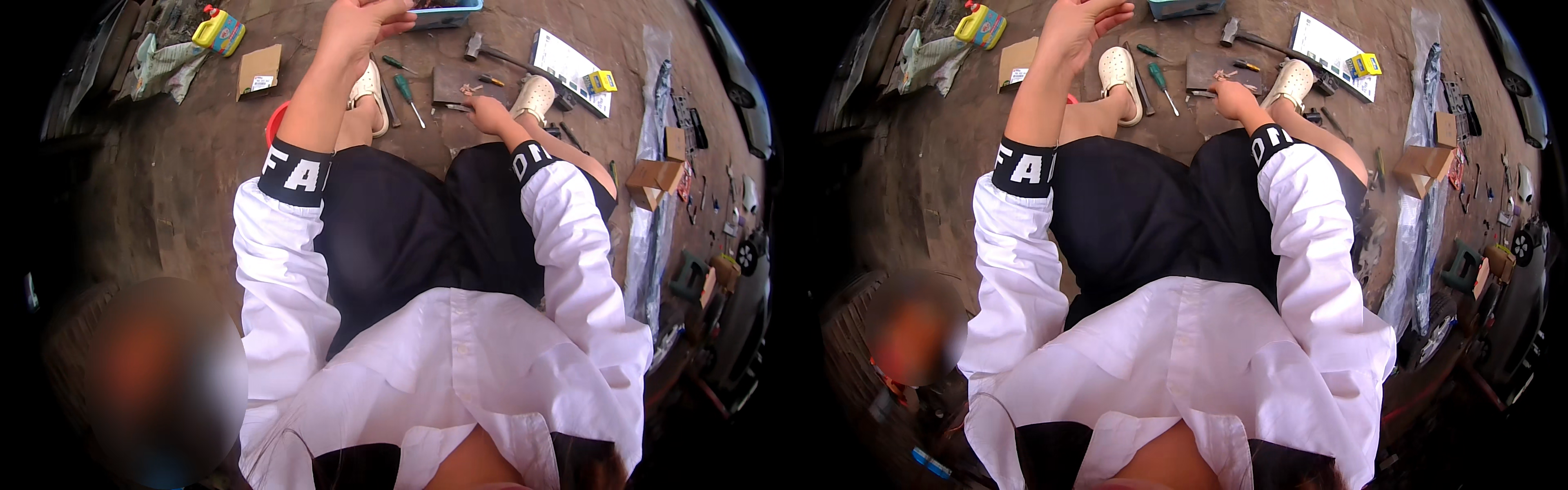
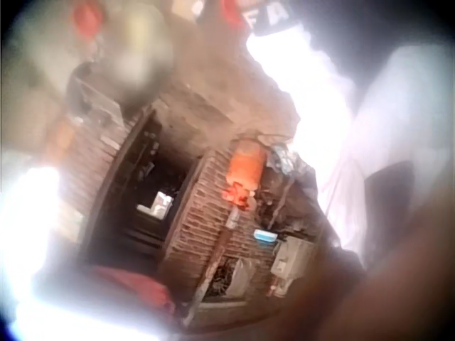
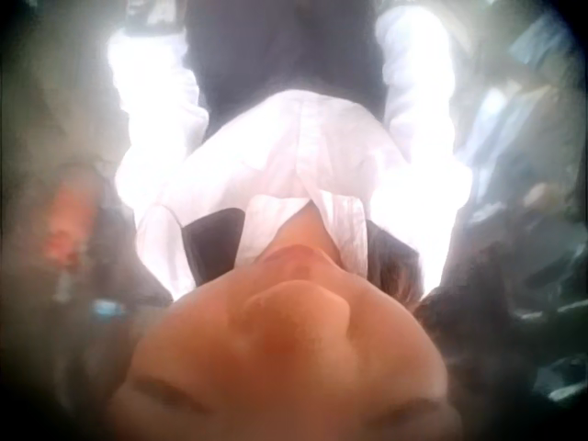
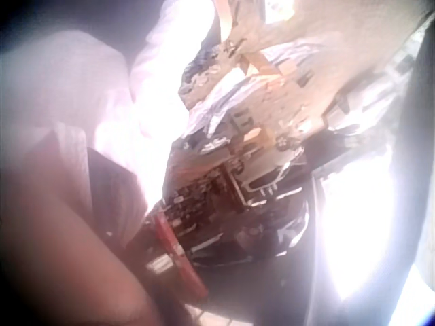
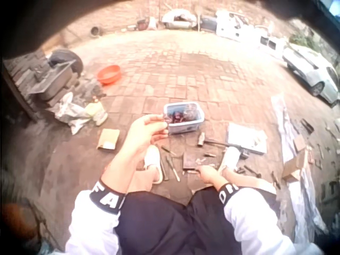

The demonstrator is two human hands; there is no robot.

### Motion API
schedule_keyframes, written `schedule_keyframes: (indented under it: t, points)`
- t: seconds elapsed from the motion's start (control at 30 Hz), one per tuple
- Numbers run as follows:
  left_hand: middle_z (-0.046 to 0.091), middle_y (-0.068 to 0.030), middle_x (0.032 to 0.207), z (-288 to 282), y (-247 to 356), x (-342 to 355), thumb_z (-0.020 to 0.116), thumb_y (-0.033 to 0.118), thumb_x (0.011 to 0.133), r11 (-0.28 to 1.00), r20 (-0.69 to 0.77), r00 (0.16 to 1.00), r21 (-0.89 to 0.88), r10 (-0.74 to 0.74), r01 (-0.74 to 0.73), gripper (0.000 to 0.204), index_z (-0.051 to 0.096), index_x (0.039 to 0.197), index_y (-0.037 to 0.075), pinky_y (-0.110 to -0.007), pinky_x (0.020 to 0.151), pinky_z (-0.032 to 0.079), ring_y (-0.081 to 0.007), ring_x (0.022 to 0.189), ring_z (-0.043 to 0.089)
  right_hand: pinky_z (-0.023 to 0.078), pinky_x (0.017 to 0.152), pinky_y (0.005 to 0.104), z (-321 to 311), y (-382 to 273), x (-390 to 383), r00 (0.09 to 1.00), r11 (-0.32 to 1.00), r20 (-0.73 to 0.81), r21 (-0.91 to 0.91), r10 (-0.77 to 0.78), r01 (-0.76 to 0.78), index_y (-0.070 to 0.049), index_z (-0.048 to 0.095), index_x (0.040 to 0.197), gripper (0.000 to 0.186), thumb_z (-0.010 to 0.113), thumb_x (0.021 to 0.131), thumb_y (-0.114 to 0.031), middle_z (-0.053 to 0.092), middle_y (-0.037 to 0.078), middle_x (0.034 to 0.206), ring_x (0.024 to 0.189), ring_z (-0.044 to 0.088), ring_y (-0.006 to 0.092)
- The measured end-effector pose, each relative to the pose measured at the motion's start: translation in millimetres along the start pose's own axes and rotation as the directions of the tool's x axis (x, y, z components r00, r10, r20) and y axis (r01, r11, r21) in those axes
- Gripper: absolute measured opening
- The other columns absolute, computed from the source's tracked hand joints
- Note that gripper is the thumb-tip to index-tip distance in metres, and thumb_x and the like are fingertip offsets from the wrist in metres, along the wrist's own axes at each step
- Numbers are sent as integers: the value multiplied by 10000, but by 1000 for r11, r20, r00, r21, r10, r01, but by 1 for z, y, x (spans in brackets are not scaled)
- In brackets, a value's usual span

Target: The person sits on the ground and uses a file to shape a small metal piece, then uses a hammer to tap it. The person handles the metal piece repeatedly, filing and hammering it in a small workspace.

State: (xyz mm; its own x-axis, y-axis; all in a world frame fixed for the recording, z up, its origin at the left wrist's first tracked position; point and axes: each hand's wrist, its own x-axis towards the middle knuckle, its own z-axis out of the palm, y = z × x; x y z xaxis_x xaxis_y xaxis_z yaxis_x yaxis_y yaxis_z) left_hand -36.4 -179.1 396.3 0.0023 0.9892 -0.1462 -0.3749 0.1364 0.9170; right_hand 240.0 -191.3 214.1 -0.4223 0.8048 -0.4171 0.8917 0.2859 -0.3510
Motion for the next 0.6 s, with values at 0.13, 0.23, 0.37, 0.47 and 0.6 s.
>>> schedule_keyframes:
  t: [0.13,0.23,0.37,0.47,0.6]
  points:
    - [663,-95,921,-43,-12,29,668,19,863,992,-5,992,13,-127,127,218,598,1069,-1,-298,714,585,-175,785,671,486,929,433,67,6,18,990,998,127,40,-52,48,-89,679,1129,342,565,807,-102,665,169,1136,1072,617,351]
    - [677,-90,945,-70,-36,64,676,33,866,980,-8,984,89,-179,179,173,630,1024,-22,-263,761,572,-155,831,667,484,922,436,106,11,32,983,989,183,148,-18,-10,-87,683,1094,298,589,813,-123,672,160,1110,1060,616,343]
    - [684,-94,998,-79,-90,106,676,36,871,907,-60,921,159,-385,389,176,649,1035,-22,-265,826,578,-158,890,669,491,883,408,142,17,43,992,993,-52,6,-113,114,-96,673,1032,222,638,832,-185,663,135,985,1021,606,316]
    - [690,-88,1015,-93,-154,128,675,40,873,839,-92,849,125,-521,529,174,657,1037,-15,-268,824,582,-143,874,668,507,840,417,128,5,80,967,952,-232,256,-107,167,-88,648,1052,233,643,836,-178,643,135,1025,969,620,332]
    - [688,-75,982,-91,-201,136,663,55,893,806,-117,811,98,-573,584,205,648,1081,-28,-256,831,576,-136,854,670,522,789,441,97,-8,153,949,907,-315,400,4,130,-74,628,1060,251,660,822,-147,638,134,1002,902,633,355]
